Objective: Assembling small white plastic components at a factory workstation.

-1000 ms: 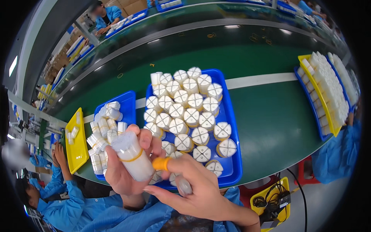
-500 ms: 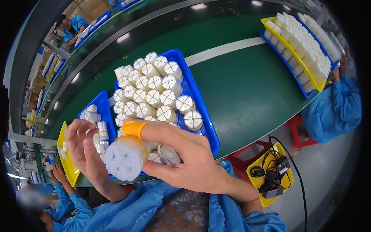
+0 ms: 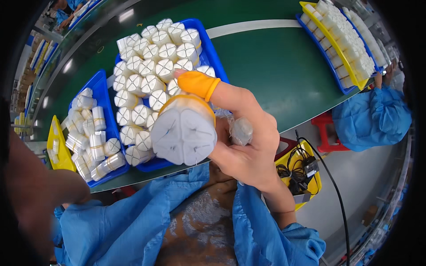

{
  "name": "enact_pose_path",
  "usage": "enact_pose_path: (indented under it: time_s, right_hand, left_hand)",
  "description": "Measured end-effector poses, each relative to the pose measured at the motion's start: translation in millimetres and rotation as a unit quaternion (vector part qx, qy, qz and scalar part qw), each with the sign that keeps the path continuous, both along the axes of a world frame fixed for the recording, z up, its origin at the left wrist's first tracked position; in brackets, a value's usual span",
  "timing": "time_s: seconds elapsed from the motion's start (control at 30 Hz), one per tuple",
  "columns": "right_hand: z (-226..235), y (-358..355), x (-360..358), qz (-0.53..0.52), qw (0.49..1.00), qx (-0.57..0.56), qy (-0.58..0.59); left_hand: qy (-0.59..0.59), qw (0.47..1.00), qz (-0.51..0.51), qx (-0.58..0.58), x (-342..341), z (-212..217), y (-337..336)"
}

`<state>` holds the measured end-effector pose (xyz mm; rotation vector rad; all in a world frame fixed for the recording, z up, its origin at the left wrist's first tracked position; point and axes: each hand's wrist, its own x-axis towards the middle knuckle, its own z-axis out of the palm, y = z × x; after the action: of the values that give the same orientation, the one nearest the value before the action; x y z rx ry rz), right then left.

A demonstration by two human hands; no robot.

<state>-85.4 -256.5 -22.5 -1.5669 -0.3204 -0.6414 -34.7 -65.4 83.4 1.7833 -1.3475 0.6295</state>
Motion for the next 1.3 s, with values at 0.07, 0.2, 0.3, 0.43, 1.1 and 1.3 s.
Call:
enact_pose_path:
  time_s: [0.07, 0.2, 0.3, 0.43, 1.1, 1.3]
  right_hand:
    - [-2.1, -3.3, 1.0, -0.018, 1.000, -0.002, 0.011]
    - [1.4, -7.0, -20.4, 0.005, 0.993, -0.056, 0.099]
    - [6.4, -10.2, -17.8, 0.001, 0.997, -0.044, 0.061]
    - [-2.0, -9.9, -8.3, -0.020, 0.997, -0.008, 0.076]
    - [20.3, -63.4, -25.3, 0.051, 0.891, -0.376, 0.248]
    - [30.8, -51.0, -24.6, 0.067, 0.860, -0.412, 0.294]
  left_hand:
    - [0.003, 1.000, 0.020, -0.004, 7.6, 2.0, 6.6]
    - [0.001, 0.999, 0.044, -0.010, 0.6, 2.1, 13.6]
    - [0.008, 0.999, 0.048, -0.015, 9.6, 6.6, -4.3]
    - [-0.018, 0.997, 0.055, -0.043, 3.1, 3.5, 36.9]
    - [0.173, 0.962, 0.128, -0.171, 27.9, -36.6, 44.0]
    - [0.223, 0.948, 0.120, -0.193, 22.5, -37.2, 57.3]
